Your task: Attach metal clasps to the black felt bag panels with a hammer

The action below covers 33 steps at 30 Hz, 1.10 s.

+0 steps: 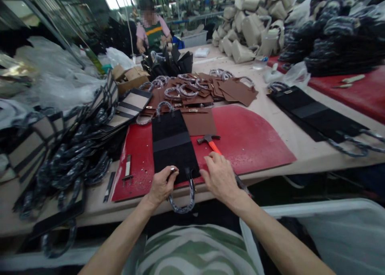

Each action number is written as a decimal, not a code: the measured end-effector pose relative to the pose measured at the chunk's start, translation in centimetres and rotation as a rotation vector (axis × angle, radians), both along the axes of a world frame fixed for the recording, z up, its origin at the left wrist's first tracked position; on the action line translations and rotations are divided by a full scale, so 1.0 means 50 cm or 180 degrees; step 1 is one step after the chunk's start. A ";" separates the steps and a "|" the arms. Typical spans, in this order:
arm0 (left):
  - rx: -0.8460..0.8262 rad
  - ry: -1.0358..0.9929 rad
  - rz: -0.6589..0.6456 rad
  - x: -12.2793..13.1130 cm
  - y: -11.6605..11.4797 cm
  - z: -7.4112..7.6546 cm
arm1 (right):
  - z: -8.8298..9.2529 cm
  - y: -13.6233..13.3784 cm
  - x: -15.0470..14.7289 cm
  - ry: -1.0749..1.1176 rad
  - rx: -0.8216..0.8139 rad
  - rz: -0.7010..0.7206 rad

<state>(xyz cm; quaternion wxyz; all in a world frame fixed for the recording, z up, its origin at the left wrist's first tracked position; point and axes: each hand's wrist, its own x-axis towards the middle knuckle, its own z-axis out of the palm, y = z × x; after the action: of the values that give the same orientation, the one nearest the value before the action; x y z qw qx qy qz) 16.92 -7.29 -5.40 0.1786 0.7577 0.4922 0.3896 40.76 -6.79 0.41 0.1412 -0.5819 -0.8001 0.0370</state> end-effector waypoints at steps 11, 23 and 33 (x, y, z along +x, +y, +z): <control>-0.0795 -0.1956 0.1527 -0.032 0.036 0.035 | -0.063 -0.055 -0.106 0.0205 -0.0354 0.0023; -0.1070 0.1773 0.2260 -0.159 0.055 0.051 | -0.041 -0.029 -0.077 0.1485 -0.0865 -0.0910; -0.1113 0.0706 0.2241 -0.103 0.033 0.086 | 0.007 -0.064 -0.047 0.3676 -0.1856 -0.1165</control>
<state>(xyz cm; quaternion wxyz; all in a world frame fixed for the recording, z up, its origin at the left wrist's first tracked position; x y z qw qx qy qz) 11.76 -5.66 -1.12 0.1063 0.5385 0.7966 0.2534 38.41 -9.97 0.75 0.3876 -0.6093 -0.4418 0.5323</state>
